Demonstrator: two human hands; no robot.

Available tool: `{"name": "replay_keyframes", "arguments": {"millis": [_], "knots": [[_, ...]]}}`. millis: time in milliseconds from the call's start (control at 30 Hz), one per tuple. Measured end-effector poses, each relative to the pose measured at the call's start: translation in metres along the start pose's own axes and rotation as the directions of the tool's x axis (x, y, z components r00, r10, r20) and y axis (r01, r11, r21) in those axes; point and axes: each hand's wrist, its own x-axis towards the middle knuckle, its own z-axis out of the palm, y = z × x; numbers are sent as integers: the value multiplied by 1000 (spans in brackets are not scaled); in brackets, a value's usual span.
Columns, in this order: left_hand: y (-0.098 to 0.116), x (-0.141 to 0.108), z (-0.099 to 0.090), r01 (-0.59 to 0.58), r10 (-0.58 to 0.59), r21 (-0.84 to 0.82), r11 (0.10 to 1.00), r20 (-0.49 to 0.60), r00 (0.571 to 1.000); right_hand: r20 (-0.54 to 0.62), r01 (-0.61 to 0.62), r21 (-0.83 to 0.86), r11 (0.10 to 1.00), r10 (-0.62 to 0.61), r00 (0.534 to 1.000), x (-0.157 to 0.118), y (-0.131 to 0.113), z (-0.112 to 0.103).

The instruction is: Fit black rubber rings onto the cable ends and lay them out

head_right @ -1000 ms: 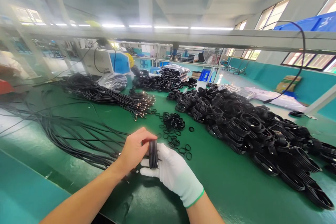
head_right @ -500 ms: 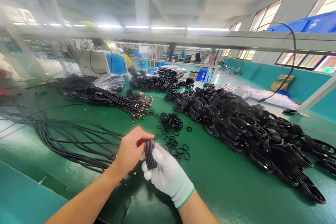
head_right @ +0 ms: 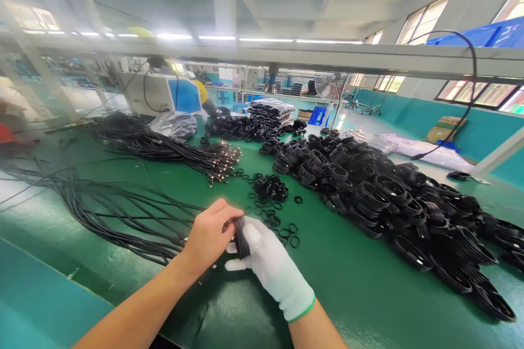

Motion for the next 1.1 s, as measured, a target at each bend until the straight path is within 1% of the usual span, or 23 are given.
{"name": "replay_keyframes", "arguments": {"millis": [67,133,167,233,267,300,333,367,433,500,567,600,633,700,733,767,800,833,900,933,1000,1033,1100], "knots": [[-2,4,-7,70,-67,-56,996,58,996,25,6,20,1000,-7,1000,-2,-3,0],[-7,8,-16,141,-106,-216,966,165,980,83,-53,156,986,40,996,-3,-4,0],[-9,10,-21,178,-103,-318,931,241,965,119,-105,234,966,79,990,-3,-4,1],[-15,13,-28,268,-58,-500,824,396,916,183,-205,328,922,151,971,-3,-4,3],[-18,13,-30,317,-35,-560,765,456,889,200,-240,331,913,180,963,-3,-3,3],[-20,13,-31,363,-26,-595,717,498,867,193,-248,304,920,196,961,-2,-3,4],[-21,13,-30,398,-39,-604,690,519,854,159,-226,245,943,191,969,-2,-3,4],[-21,13,-29,419,-71,-591,689,520,851,105,-178,154,972,163,981,-2,-3,4],[-21,12,-24,429,-143,-532,730,496,857,-12,-72,-73,995,71,997,-2,-3,4],[-20,11,-19,426,-192,-497,756,454,870,-81,-23,-245,969,3,997,-2,-5,3],[-20,10,-18,435,-238,-516,738,405,883,-126,-2,-381,925,-50,991,-3,-7,2],[-21,10,-18,443,-265,-526,726,381,886,-162,17,-475,880,-106,981,-4,-9,2],[-22,10,-18,449,-290,-528,721,359,887,-202,30,-585,811,-181,962,-5,-11,2],[-24,10,-20,452,-316,-514,729,333,888,-258,19,-781,624,-351,900,-7,-14,3],[-25,9,-21,448,-318,-502,740,327,890,-265,7,-842,539,-425,866,-9,-14,3],[-26,9,-21,444,-318,-489,751,323,892,-258,5,-878,478,-482,838,-10,-15,3],[-26,9,-21,442,-318,-474,762,322,892,-242,18,-897,441,-527,815,-11,-15,3],[-27,8,-20,442,-319,-456,773,323,891,-227,38,-906,421,-560,797,-12,-16,3],[-28,8,-18,444,-322,-415,794,331,887,-230,46,-908,417,-587,776,-14,-21,2],[-28,8,-17,441,-321,-394,806,334,886,-252,19,-907,421,-579,775,-15,-25,1],[-28,9,-15,429,-311,-357,830,342,887,-329,-95,-901,423,-526,784,-18,-37,-7],[-27,9,-15,422,-306,-342,839,345,888,-368,-162,-898,409,-495,787,-21,-44,-14],[-26,9,-14,415,-300,-320,852,352,887,-421,-268,-892,363,-455,785,-28,-58,-35]]}}
